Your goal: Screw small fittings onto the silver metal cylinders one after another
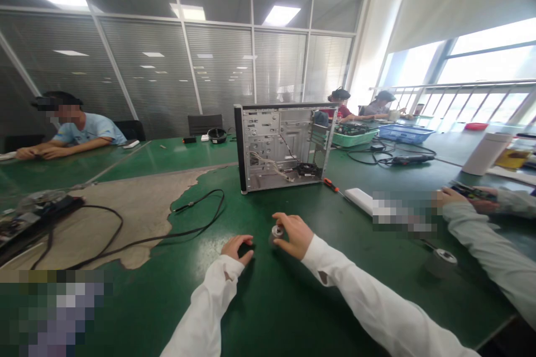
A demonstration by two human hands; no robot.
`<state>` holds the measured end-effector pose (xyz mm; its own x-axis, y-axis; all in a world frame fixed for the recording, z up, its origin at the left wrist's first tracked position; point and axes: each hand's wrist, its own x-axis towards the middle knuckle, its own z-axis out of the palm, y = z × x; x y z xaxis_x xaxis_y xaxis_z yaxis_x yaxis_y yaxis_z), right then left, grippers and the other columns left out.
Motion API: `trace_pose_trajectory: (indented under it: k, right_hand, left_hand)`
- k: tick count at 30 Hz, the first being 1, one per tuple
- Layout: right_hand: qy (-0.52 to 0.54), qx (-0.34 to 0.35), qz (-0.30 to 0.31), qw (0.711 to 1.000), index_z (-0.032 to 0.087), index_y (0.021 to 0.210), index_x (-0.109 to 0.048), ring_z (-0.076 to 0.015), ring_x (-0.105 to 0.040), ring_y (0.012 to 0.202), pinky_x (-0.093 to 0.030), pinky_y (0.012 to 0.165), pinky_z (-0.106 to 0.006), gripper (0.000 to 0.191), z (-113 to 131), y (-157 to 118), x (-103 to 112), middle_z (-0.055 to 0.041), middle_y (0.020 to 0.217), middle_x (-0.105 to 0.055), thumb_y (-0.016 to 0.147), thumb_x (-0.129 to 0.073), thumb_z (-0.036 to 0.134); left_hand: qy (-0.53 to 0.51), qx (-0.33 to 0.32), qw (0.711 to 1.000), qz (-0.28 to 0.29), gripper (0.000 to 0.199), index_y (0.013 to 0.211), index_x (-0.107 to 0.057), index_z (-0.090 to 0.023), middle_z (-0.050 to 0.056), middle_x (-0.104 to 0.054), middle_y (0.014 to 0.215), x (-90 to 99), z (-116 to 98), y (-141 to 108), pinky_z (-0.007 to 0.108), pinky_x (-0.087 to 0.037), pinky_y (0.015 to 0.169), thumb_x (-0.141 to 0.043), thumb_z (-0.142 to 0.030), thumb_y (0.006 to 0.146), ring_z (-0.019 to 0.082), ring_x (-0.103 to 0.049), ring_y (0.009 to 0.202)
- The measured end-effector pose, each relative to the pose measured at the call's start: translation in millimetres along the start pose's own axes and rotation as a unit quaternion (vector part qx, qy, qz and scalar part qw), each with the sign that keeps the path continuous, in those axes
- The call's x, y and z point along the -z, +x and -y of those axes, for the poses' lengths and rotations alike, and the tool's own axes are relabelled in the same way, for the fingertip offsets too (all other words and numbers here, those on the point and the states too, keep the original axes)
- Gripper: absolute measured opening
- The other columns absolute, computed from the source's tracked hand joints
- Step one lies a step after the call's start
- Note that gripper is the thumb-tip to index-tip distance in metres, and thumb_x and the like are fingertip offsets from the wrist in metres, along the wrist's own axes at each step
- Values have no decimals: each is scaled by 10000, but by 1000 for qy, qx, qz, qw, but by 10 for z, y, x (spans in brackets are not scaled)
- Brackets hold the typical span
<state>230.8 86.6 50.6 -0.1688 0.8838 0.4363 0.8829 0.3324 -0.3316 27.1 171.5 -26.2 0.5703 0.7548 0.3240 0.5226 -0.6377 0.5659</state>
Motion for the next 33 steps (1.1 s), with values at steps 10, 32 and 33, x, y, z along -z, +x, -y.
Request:
trace_pose_trajectory:
  k: [10, 32, 33]
  right_hand:
    - [239, -46, -47, 969, 202, 1169, -232, -140, -526, 816, -438, 745, -314, 649, 2, 62, -773, -45, 947, -507, 614, -567, 224]
    - [172, 44, -79, 981, 215, 977, -433, -160, -458, 887, -398, 787, -302, 313, 119, 138, -670, -44, 934, -491, 671, -489, 183]
    - [171, 44, -79, 981, 213, 974, -435, -159, -459, 881, -397, 784, -299, 307, 123, 138, -671, -43, 929, -494, 673, -489, 184]
  left_hand:
    - [29, -1, 1000, 6, 390, 966, -523, -205, 33, -590, 904, -13, -8, -5, 347, -396, 769, -570, -234, 580, 217, -511, 868]
    - [43, -16, 999, -7, 340, 953, -520, -163, 59, -593, 917, -40, 33, -3, 336, -398, 795, -533, -235, 621, 208, -520, 872]
    - [44, -17, 999, -6, 344, 956, -519, -157, 64, -592, 919, -45, 42, -4, 338, -397, 795, -534, -236, 621, 211, -519, 873]
